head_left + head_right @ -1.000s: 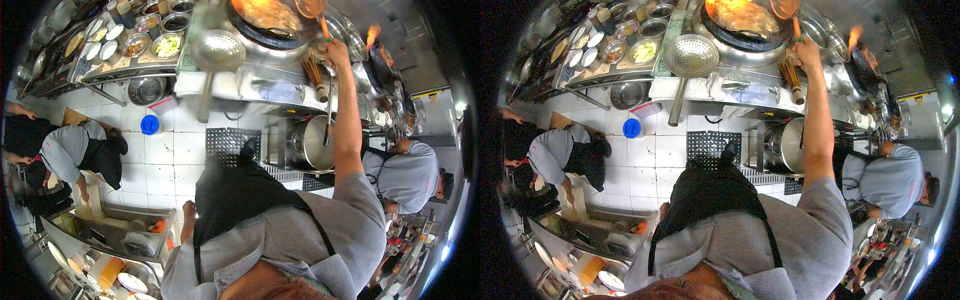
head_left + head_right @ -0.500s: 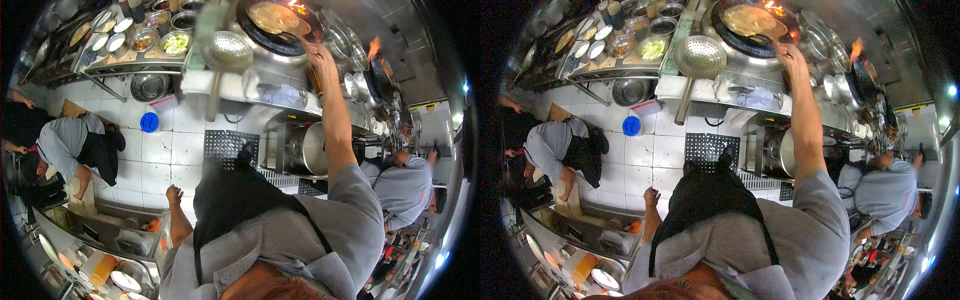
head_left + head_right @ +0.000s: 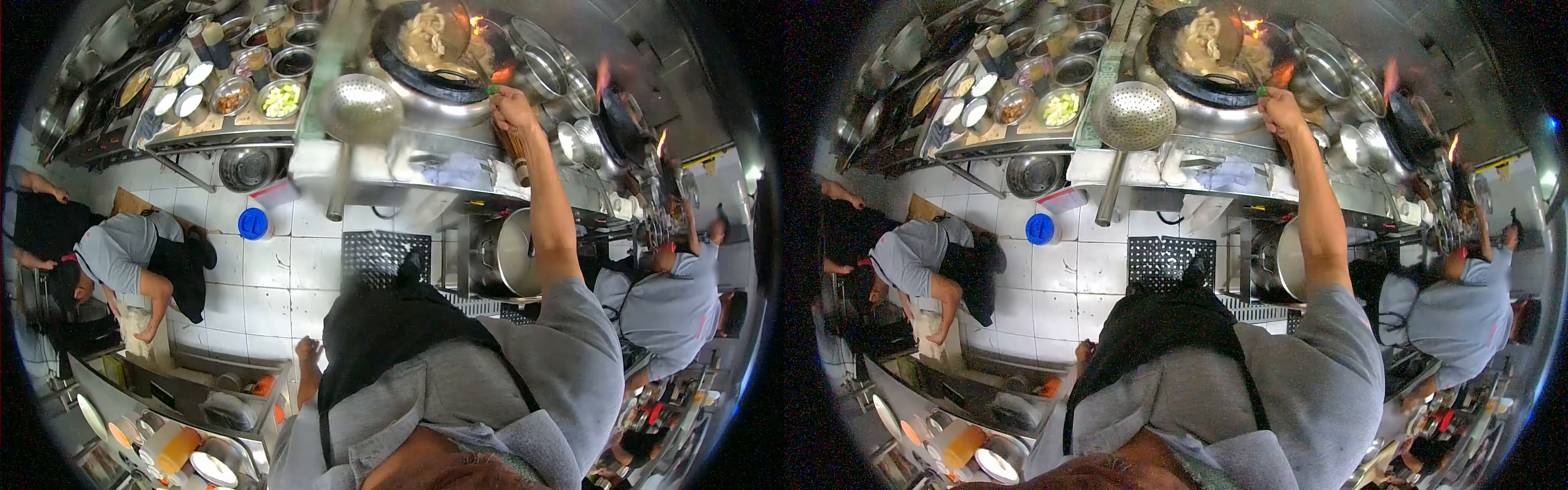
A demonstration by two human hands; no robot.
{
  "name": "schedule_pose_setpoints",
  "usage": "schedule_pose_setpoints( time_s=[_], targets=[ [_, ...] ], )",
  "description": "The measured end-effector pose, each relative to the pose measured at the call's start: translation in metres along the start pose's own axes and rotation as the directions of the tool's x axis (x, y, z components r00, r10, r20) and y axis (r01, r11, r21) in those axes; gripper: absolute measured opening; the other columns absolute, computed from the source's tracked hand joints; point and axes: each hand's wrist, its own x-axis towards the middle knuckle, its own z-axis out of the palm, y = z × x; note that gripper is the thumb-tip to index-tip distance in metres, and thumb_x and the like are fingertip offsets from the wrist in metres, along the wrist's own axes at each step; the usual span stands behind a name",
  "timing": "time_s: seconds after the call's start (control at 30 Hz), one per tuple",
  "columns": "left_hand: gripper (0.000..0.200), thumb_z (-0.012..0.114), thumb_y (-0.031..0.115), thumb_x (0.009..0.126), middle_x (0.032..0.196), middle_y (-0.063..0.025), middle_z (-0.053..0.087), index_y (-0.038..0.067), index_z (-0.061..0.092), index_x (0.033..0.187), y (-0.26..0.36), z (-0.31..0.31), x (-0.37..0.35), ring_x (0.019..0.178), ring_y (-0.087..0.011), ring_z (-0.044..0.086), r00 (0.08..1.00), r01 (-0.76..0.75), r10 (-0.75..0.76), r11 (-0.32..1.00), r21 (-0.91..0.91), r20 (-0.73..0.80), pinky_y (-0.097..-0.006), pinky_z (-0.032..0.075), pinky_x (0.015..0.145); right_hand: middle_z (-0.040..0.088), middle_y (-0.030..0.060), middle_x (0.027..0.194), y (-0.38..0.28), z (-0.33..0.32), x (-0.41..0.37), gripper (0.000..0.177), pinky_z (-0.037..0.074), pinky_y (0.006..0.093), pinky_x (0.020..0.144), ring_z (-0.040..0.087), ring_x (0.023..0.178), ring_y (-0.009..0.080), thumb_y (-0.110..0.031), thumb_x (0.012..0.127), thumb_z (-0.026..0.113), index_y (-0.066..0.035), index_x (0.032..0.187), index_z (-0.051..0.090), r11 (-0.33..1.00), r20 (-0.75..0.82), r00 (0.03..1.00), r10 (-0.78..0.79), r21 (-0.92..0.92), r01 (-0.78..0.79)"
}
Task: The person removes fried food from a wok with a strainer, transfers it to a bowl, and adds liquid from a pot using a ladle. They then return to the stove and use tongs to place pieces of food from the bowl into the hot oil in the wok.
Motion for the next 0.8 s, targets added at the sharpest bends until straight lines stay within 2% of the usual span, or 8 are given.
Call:
schedule_pose_setpoints(
  time_s=[0.1, 0.27, 0.37, 0.43, 0.47, 0.57, 0.77, 0.8],
  targets=[
    [0.014, 0.056, 0.024, 0.093, 0.074, -0.0053, 0.055, 0.012, 0.059, 0.088, -0.016, 0.006, -0.01, 0.079, -0.0248, 0.06, 0.998, 0.009, -0.015, 0.995, 0.099, 0.062, -0.0512, 0.051, 0.08, 0.053, 0.0012, 0.068, -0.012, -0.001, -0.031, 0.025, 0.027, 0.0275, 0.032, 0.038, 0.038, 0.0087, -0.001, 0.093, 0.05, 0.001, 0.116, 0.062, 0.944, -0.003, 0.995, -0.098, -0.317, 0.092],
    [0.012, 0.055, 0.02, 0.093, 0.075, -0.0072, 0.054, 0.009, 0.058, 0.09, -0.006, 0.025, 0.004, 0.076, -0.0254, 0.06, 0.961, -0.233, 0.148, 0.887, 0.399, 0.232, -0.0508, 0.053, 0.078, 0.057, 0.0005, 0.073, -0.033, -0.007, -0.075, 0.033, 0.029, 0.0288, 0.036, 0.04, 0.041, 0.0093, -0.003, 0.095, 0.052, 0.001, 0.127, 0.059, 0.894, -0.111, 0.938, -0.33, -0.356, 0.272],
    [0.011, 0.055, 0.017, 0.093, 0.076, -0.0084, 0.054, 0.007, 0.057, 0.091, 0.01, 0.035, 0.014, 0.075, -0.0258, 0.06, 0.985, -0.078, 0.047, 0.98, 0.181, 0.168, -0.0505, 0.054, 0.076, 0.059, 0.0004, 0.076, -0.037, -0.003, -0.084, 0.032, 0.03, 0.0277, 0.035, 0.042, 0.042, 0.0092, -0.005, 0.096, 0.053, 0.0, 0.127, 0.059, 0.9, -0.125, 0.933, -0.338, -0.333, 0.281],
    [0.013, 0.055, 0.018, 0.092, 0.078, -0.0083, 0.056, 0.005, 0.058, 0.095, 0.027, 0.047, 0.025, 0.076, -0.0263, 0.061, 0.977, 0.184, -0.199, 0.97, -0.16, -0.082, -0.0526, 0.053, 0.077, 0.059, 0.0014, 0.076, -0.031, 0.008, -0.083, 0.029, 0.03, 0.0274, 0.035, 0.042, 0.042, 0.0091, -0.004, 0.096, 0.052, 0.0, 0.124, 0.06, 0.903, -0.175, 0.942, -0.288, -0.377, 0.206],
    [0.015, 0.056, 0.02, 0.092, 0.08, -0.0082, 0.057, 0.007, 0.058, 0.096, 0.035, 0.046, 0.028, 0.076, -0.0258, 0.061, 0.981, 0.175, -0.183, 0.979, -0.104, -0.067, -0.0529, 0.053, 0.078, 0.054, -0.0001, 0.069, -0.028, 0.012, -0.08, 0.029, 0.026, 0.0247, 0.032, 0.038, 0.038, 0.0052, -0.007, 0.097, 0.051, -0.003, 0.125, 0.06, 0.921, -0.125, 0.97, -0.21, -0.358, 0.153],
    [0.018, 0.057, 0.022, 0.092, 0.084, -0.0067, 0.057, 0.011, 0.06, 0.105, 0.051, 0.043, 0.03, 0.078, -0.0243, 0.061, 0.99, 0.136, -0.14, 0.983, -0.121, -0.033, -0.0546, 0.051, 0.082, 0.055, 0.0029, 0.071, -0.009, 0.002, -0.05, 0.024, 0.027, 0.0277, 0.032, 0.039, 0.04, 0.0085, -0.006, 0.095, 0.051, 0.0, 0.116, 0.061, 0.98, 0.042, 0.999, 0.014, -0.198, -0.005],
    [0.014, 0.051, 0.018, 0.095, 0.074, -0.0025, 0.053, 0.012, 0.06, 0.104, 0.055, 0.047, 0.007, 0.072, -0.0205, 0.057, 0.977, 0.134, -0.151, 0.984, -0.113, -0.152, -0.0511, 0.051, 0.08, 0.053, 0.0011, 0.068, -0.023, 0.013, -0.094, 0.02, 0.027, 0.0256, 0.031, 0.04, 0.04, 0.0077, -0.007, 0.097, 0.05, -0.002, 0.113, 0.061, 0.952, -0.14, 0.966, -0.216, -0.251, 0.177],
    [0.011, 0.05, 0.016, 0.095, 0.074, -0.0027, 0.052, 0.013, 0.06, 0.098, 0.038, 0.034, 0.02, 0.071, -0.0204, 0.056, 0.978, 0.186, -0.197, 0.972, -0.145, -0.064, -0.0508, 0.051, 0.08, 0.052, 0.0008, 0.068, -0.017, 0.011, -0.093, 0.017, 0.027, 0.0254, 0.031, 0.04, 0.04, 0.0078, -0.007, 0.097, 0.05, -0.002, 0.11, 0.061, 0.952, -0.137, 0.967, -0.217, -0.25, 0.178]
  ],
)
